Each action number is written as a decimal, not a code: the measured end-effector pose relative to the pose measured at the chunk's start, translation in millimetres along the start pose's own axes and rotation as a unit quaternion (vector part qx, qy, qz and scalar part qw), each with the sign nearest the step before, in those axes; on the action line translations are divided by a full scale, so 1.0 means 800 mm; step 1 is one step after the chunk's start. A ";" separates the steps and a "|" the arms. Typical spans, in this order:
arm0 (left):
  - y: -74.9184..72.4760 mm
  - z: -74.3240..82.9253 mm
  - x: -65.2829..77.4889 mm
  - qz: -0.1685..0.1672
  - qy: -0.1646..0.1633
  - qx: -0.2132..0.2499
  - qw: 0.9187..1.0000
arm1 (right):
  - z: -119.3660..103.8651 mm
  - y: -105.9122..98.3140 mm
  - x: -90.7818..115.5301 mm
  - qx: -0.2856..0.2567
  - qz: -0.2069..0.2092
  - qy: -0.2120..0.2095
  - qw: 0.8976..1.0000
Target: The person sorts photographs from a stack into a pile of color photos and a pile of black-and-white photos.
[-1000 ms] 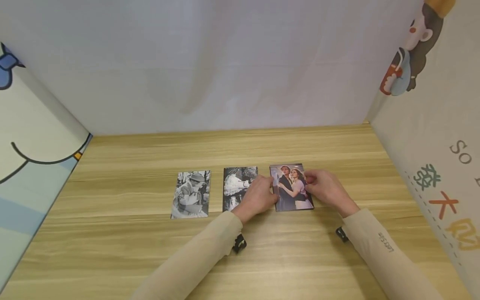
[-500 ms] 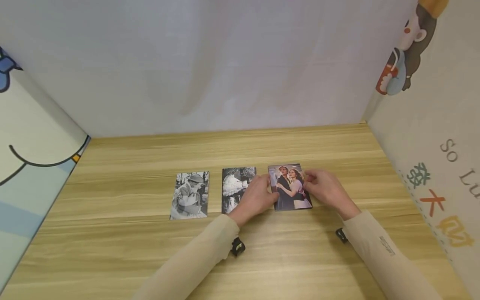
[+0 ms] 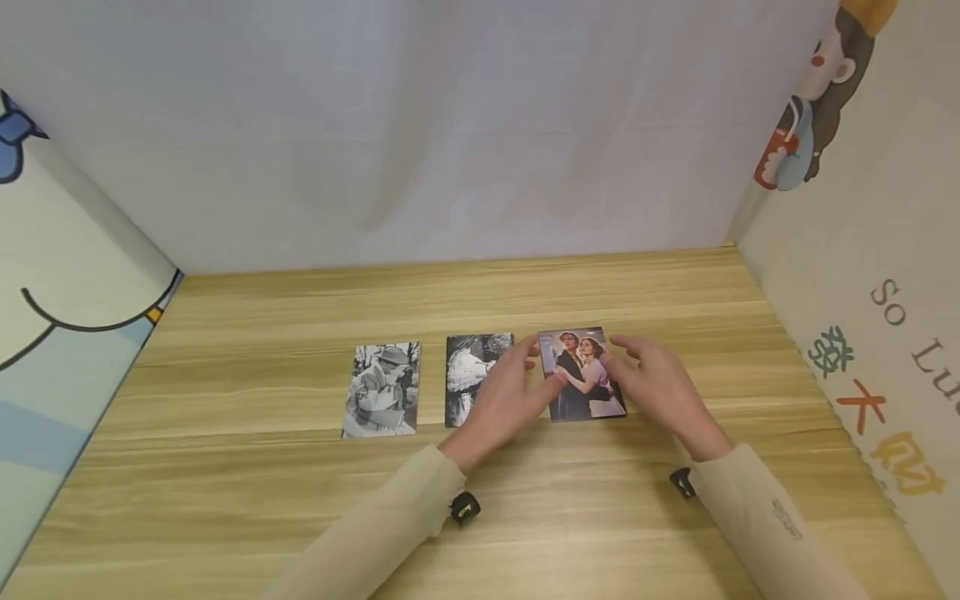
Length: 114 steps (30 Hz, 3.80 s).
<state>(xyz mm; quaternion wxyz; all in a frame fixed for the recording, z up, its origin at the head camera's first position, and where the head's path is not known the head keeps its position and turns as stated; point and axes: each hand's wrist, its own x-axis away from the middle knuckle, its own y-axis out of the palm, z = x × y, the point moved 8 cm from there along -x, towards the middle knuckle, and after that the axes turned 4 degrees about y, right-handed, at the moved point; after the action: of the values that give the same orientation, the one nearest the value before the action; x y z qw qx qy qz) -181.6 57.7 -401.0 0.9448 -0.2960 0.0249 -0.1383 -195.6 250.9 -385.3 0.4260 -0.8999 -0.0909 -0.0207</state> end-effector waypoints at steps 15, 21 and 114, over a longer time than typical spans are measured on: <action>-0.041 0.008 0.035 0.044 0.068 -0.014 0.997 | -0.033 -0.001 0.018 -0.031 0.066 -0.023 0.997; -0.060 0.007 0.042 0.061 0.102 -0.042 0.992 | -0.049 0.007 0.020 -0.046 0.078 -0.040 0.995; -0.085 -0.088 0.054 -0.091 0.032 -0.236 0.967 | -0.112 0.131 -0.009 0.029 -0.113 -0.076 0.990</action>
<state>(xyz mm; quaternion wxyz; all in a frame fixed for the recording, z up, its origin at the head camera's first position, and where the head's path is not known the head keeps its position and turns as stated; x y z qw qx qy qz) -165.7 -46.7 -418.8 0.8303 -0.5073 0.0598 -0.2228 -180.2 115.8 -408.8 0.4384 -0.8703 -0.2245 0.0027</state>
